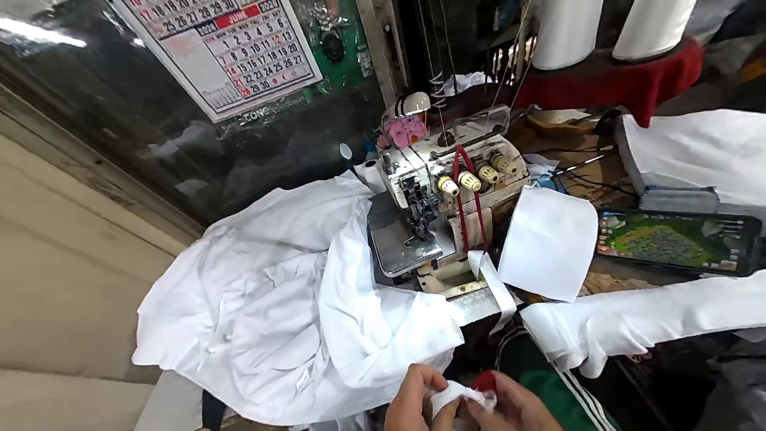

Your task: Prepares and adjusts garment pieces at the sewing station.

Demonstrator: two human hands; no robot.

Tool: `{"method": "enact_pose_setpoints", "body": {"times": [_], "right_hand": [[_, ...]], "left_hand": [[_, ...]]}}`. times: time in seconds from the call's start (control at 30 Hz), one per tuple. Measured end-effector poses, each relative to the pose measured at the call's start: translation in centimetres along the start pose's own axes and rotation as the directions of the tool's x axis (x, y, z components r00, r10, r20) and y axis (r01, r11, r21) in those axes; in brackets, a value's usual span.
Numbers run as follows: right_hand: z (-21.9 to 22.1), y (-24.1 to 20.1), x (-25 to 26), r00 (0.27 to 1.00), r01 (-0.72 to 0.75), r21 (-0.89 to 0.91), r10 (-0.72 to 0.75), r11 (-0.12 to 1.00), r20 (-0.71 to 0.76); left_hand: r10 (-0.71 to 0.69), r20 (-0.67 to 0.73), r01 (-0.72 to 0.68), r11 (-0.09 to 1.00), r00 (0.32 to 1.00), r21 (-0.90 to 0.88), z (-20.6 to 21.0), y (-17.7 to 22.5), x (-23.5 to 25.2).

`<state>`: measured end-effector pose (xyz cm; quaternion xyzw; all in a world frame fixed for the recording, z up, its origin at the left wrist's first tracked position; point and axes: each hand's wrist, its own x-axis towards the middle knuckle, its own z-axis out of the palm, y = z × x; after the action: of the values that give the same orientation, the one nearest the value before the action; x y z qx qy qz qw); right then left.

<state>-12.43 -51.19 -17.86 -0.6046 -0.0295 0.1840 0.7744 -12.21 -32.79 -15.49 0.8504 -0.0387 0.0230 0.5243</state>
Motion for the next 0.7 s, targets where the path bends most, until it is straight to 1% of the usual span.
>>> {"method": "enact_pose_setpoints", "body": {"times": [0.03,0.07,0.1,0.13,0.2,0.23,0.27,0.33,0.43,0.5,0.53,0.6,0.7], "right_hand": [[-0.4,-0.5,0.6,0.996,0.087,-0.145,-0.092,0.986,-0.023],[-0.8,-1.4,1.2,0.984,0.165,-0.264,-0.178,0.95,-0.026],[-1.0,-2.4,1.8,0.973,0.209,-0.334,-0.23,0.919,-0.024],[-1.1,-3.2,2.5,0.967,0.228,-0.365,-0.254,0.902,-0.024],[-1.3,-3.1,4.9,0.955,0.238,-0.425,-0.29,0.873,-0.059],[-1.6,-2.4,6.2,0.951,0.225,-0.461,-0.296,0.858,-0.087],[-1.8,-1.7,7.3,0.95,0.202,-0.497,-0.293,0.844,-0.112],[-1.9,-1.1,8.4,0.94,0.183,-0.56,-0.31,0.808,-0.14],[-1.9,-0.8,8.3,0.907,0.215,-0.626,-0.39,0.749,-0.156],[-1.7,-1.4,7.7,0.914,0.212,-0.61,-0.376,0.764,-0.153],[-1.5,-1.2,7.9,0.902,0.224,-0.603,-0.397,0.766,-0.169],[-1.2,-0.1,8.6,0.856,0.272,-0.597,-0.473,0.755,-0.209],[-1.0,0.5,9.3,0.815,0.319,-0.606,-0.537,0.728,-0.216]], "left_hand": [[0.028,0.047,-0.029,1.0,0.998,0.01,-0.7,-0.2,0.3],[0.075,0.062,-0.077,0.997,0.995,0.03,-1.5,0.1,0.8],[0.128,0.049,-0.132,0.989,0.991,0.07,-2.3,0.8,1.6],[0.189,0.019,-0.19,0.971,0.982,0.143,-2.9,1.6,2.6],[0.328,-0.061,-0.288,0.891,0.943,0.352,-3.1,2.1,6.0],[0.376,-0.071,-0.306,0.837,0.924,0.453,-2.8,1.5,8.0],[0.389,-0.053,-0.306,0.796,0.92,0.522,-2.5,0.5,9.7],[0.337,0.016,-0.281,0.756,0.941,0.591,-2.0,-0.9,11.7],[0.31,0.041,-0.267,0.736,0.95,0.623,-1.9,-1.3,12.0],[0.356,0.023,-0.297,0.742,0.934,0.601,-1.9,-1.5,11.7],[0.384,0.014,-0.321,0.751,0.923,0.578,-1.9,-1.7,11.6],[0.428,-0.002,-0.366,0.776,0.904,0.514,-2.0,-2.0,11.4],[0.451,-0.022,-0.39,0.793,0.892,0.468,-2.3,-1.8,11.0]]}}
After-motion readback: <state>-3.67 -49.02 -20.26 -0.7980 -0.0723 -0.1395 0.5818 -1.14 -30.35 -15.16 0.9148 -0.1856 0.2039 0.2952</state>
